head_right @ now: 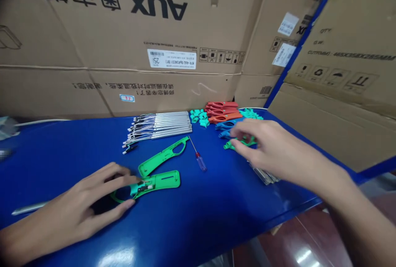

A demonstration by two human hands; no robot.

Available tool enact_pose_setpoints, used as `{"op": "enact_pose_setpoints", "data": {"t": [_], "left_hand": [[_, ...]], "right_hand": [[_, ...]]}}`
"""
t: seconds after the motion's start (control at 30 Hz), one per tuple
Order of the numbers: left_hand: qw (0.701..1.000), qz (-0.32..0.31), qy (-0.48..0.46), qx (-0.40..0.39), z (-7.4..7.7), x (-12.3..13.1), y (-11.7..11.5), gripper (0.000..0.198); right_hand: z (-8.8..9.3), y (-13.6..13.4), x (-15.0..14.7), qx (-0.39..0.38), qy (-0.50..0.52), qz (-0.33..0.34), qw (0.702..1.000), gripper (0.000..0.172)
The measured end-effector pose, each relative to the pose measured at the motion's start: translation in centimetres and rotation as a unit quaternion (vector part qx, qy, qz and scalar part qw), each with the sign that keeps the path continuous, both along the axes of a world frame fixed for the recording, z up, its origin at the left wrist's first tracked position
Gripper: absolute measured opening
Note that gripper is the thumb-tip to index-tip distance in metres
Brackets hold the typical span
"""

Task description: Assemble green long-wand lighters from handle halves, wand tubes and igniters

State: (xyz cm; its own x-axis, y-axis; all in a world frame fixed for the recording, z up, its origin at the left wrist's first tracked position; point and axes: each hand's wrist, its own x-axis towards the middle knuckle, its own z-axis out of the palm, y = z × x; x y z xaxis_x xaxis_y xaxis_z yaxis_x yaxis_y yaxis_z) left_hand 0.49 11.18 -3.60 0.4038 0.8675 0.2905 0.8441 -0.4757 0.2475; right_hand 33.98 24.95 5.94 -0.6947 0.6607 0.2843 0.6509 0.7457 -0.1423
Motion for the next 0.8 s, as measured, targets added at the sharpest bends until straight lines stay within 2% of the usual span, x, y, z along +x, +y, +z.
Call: {"op": "enact_pose_setpoints", "data": {"t": [0.1, 0.23, 0.3, 0.37, 0.43, 0.53, 0.63, 0.73, 0.8], "left_hand": [[1.0, -0.006, 0.0, 0.02, 0.1, 0.1, 0.1, 0.027], [0.999, -0.009, 0.016, 0.026, 0.1, 0.1, 0.2, 0.026], [0.999, -0.014, 0.028, 0.031, 0.3, 0.0, 0.2, 0.026], [0.999, -0.021, 0.037, 0.032, 0.5, 0.0, 0.2, 0.025], [0.998, -0.028, 0.043, 0.025, 0.7, 0.1, 0.2, 0.025], [0.999, -0.03, 0.043, 0.012, 1.1, 0.5, 0.0, 0.023], [1.0, -0.025, 0.017, -0.003, 1.1, 0.9, -0.4, 0.019], [0.999, -0.02, -0.029, -0.019, 0.8, 1.3, -0.8, 0.018], [0.998, -0.019, -0.046, -0.026, 0.5, 1.4, -0.9, 0.018]], "right_hand": [[-0.4, 0.6, 4.2, -0.109, -0.102, -0.107, 0.983, 0.021], [-3.7, 1.1, 6.2, -0.196, -0.182, -0.137, 0.954, 0.019], [-5.1, 1.1, 6.1, -0.195, -0.211, -0.152, 0.945, 0.014], [-6.1, 1.1, 5.8, -0.161, -0.211, -0.166, 0.95, 0.012], [-6.6, 1.1, 5.6, -0.132, -0.206, -0.171, 0.954, 0.013], [-6.9, 0.9, 5.4, -0.132, -0.209, -0.171, 0.954, 0.014], [-6.2, 0.1, 4.7, -0.121, -0.168, -0.139, 0.968, 0.01], [-4.5, -1.4, 2.3, -0.092, -0.089, -0.039, 0.991, 0.016], [-3.4, -2.3, -0.5, -0.108, -0.06, 0.037, 0.992, 0.013]]}}
